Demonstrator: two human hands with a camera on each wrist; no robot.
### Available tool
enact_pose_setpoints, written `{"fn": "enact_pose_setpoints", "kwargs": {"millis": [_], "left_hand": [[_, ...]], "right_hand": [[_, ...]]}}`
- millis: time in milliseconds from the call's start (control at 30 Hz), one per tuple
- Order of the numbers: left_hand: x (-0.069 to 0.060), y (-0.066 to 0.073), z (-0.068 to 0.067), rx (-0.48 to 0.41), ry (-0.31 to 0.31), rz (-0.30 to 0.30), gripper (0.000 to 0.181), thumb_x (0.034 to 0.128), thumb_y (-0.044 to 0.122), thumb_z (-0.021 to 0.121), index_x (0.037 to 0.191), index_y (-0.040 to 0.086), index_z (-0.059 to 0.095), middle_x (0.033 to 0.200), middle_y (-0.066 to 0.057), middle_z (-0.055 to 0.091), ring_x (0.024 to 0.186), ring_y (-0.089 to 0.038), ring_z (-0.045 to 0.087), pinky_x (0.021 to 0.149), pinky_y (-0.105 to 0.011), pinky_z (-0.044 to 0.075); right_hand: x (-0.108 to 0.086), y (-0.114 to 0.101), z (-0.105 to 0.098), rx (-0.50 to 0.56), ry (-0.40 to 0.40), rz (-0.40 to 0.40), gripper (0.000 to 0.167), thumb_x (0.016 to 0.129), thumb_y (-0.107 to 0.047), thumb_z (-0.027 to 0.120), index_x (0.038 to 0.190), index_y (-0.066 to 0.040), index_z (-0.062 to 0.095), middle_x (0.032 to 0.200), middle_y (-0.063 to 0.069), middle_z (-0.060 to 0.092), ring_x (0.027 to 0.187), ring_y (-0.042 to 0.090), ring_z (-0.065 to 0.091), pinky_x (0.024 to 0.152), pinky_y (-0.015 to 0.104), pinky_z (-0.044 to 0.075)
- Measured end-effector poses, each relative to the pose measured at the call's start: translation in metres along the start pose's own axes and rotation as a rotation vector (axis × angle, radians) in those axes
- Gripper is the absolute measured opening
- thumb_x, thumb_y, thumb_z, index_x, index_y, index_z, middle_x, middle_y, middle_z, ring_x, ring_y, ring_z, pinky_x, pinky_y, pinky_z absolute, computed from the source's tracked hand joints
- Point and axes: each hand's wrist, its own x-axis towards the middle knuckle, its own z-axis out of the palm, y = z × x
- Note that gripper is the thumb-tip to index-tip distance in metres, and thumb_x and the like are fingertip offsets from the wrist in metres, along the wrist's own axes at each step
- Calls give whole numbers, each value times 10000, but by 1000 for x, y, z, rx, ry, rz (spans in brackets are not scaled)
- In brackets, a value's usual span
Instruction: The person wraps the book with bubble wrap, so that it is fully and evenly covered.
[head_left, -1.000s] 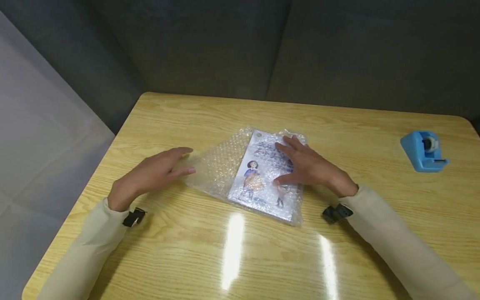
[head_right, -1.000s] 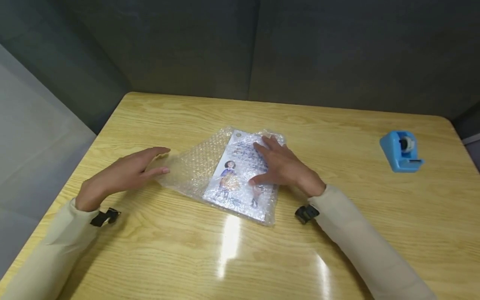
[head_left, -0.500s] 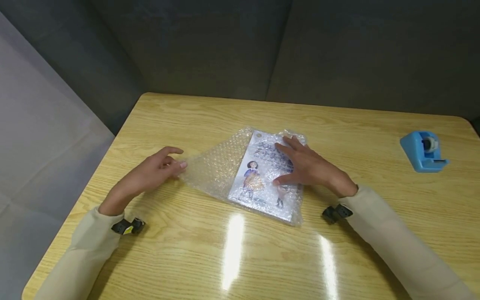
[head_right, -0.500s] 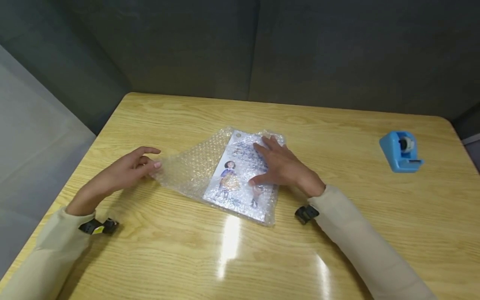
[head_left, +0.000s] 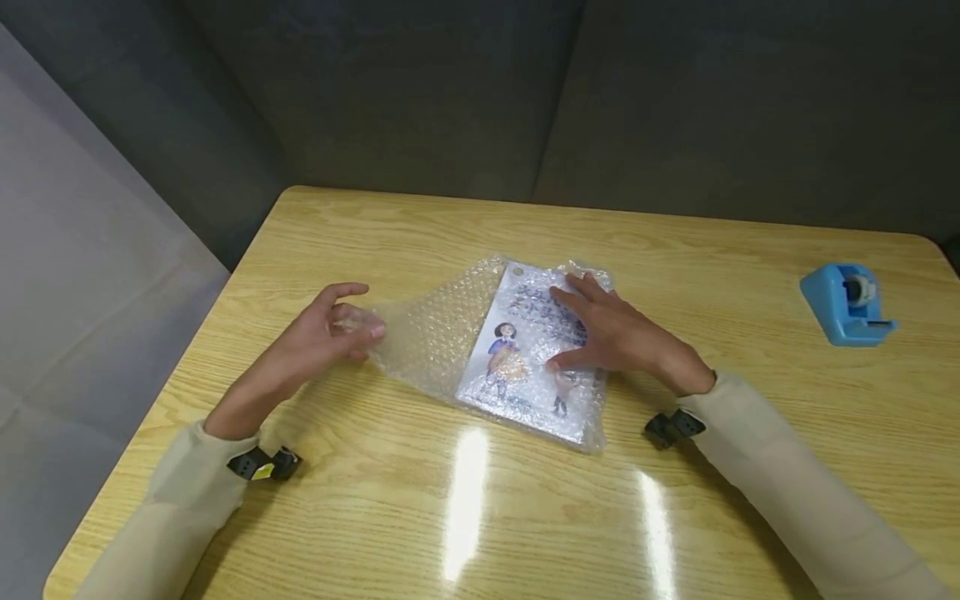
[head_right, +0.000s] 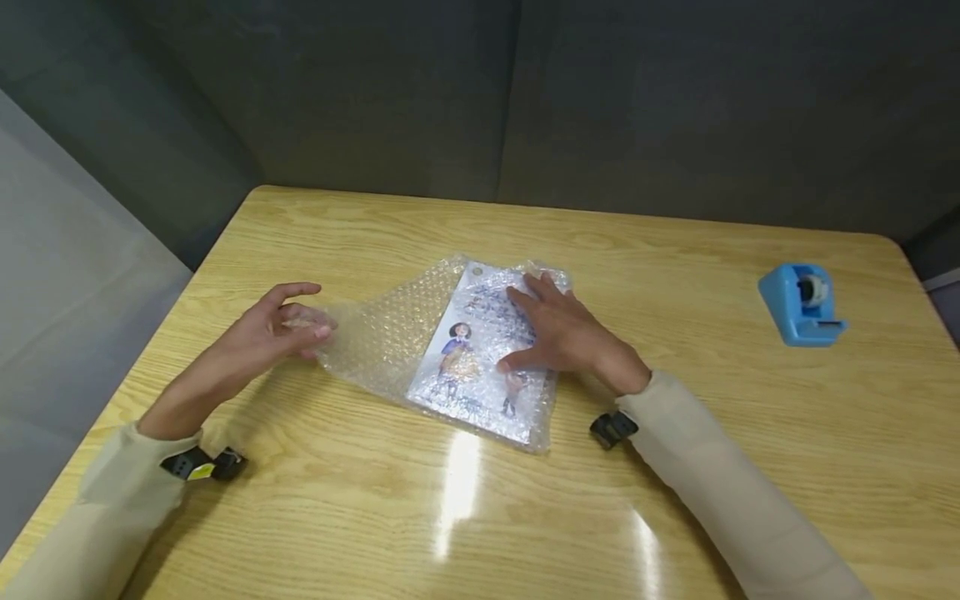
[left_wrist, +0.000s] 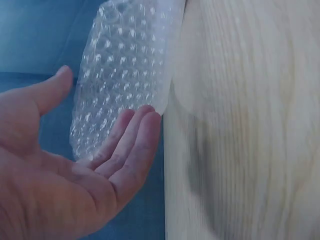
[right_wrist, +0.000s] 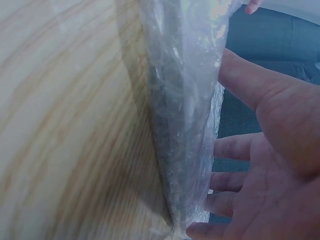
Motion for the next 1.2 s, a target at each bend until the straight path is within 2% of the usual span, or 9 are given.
{"fn": "enact_pose_setpoints", "kwargs": {"millis": [167,333,533,700,900,1033,1133,1200], "left_hand": [[-3,5,8,-78,34,56,733,1016,55,647,1595,-4,200,1276,-246,570,979,-151,695,855,-351,605],[-5,11,19,-124,84,79,734,1010,31,639,1596,12,198,1282,-241,586,950,-101,692,811,-287,592],[-3,22,35,-176,130,112,738,997,19,649,1596,40,216,1286,-237,581,982,-165,689,776,-242,571],[0,33,53,-195,147,144,677,1005,31,632,1573,54,264,1256,-213,609,1104,-286,678,808,-239,556],[2,44,75,-182,157,217,549,1015,19,609,1503,19,357,1270,-234,638,1184,-378,657,853,-251,558],[4,49,86,-155,147,265,473,1017,19,610,1439,-14,399,1293,-235,643,1182,-383,656,930,-341,571],[2,51,89,-84,136,266,500,1012,76,656,1437,-17,409,1343,-215,610,1238,-375,610,1002,-445,538],[0,51,89,-26,123,248,582,993,131,706,1464,-13,396,1391,-204,566,1291,-364,557,1039,-490,505]], "right_hand": [[1,-1,1,-12,2,8,1028,897,-488,799,1627,2,267,1696,291,64,1555,487,4,1220,667,71],[0,-1,0,-8,2,7,1027,896,-477,803,1624,9,266,1695,293,67,1554,490,2,1221,666,65],[0,-1,0,-4,1,6,1030,896,-481,801,1625,11,264,1695,293,69,1553,492,1,1222,665,65],[0,-1,1,-6,-1,9,1034,896,-488,799,1627,8,261,1697,289,64,1557,482,-1,1223,662,61],[0,0,1,-10,-1,14,1035,895,-494,797,1628,3,262,1699,284,64,1560,473,-1,1226,657,62],[0,0,0,-4,1,15,1032,895,-488,799,1627,4,264,1699,284,64,1559,474,-4,1227,656,59],[0,0,0,0,2,13,1028,896,-478,801,1627,6,264,1699,284,64,1558,478,-3,1226,658,61],[0,-1,0,-1,1,12,1026,898,-475,800,1627,6,262,1699,283,64,1558,479,-2,1226,658,62]]}}
